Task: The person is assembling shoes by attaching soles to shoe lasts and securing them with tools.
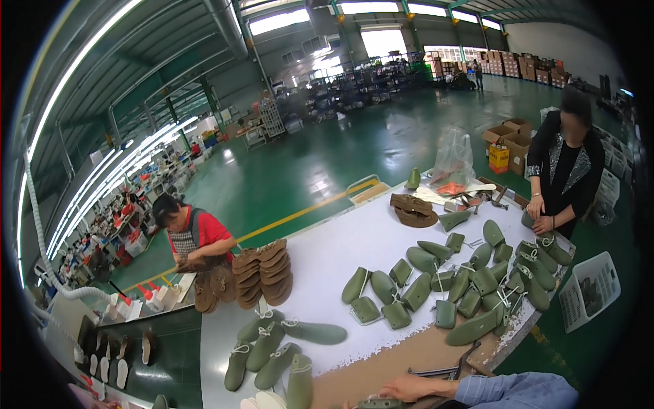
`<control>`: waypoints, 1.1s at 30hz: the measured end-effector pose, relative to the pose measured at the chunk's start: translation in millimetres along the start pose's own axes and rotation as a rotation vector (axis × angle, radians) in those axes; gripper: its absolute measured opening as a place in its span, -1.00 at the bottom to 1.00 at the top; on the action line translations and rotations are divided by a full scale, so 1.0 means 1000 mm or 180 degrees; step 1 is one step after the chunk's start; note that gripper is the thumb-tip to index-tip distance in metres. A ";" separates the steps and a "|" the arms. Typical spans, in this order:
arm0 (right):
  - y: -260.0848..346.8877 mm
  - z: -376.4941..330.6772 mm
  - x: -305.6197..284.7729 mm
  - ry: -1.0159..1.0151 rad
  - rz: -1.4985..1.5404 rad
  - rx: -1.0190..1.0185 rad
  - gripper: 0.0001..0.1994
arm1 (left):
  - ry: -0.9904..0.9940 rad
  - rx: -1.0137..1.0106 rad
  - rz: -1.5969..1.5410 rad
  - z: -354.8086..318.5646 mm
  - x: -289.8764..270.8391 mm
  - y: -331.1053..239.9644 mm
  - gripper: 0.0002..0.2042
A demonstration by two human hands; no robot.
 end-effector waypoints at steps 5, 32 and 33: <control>0.063 -0.001 -0.009 -0.0243 -0.0310 0.0023 -0.71 | 0.0319 0.0249 0.1284 0.032 0.009 0.032 -0.33; 0.115 -0.009 -0.056 -0.0521 0.3764 -0.0436 -0.73 | 0.1002 -0.0215 0.0694 0.073 0.033 0.026 -0.33; 0.105 -0.007 -0.059 -0.0754 0.3877 -0.0259 -0.73 | 0.0605 0.0280 0.0828 0.069 0.039 0.012 -0.34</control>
Point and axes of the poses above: each hand's wrist, its own z-axis towards the middle knuckle, its own x-axis out of the palm, y = z × x, the point moved 8 cm from there along z, towards the middle knuckle, and after that the axes turned 2 degrees about -z, right-handed, at the moved point
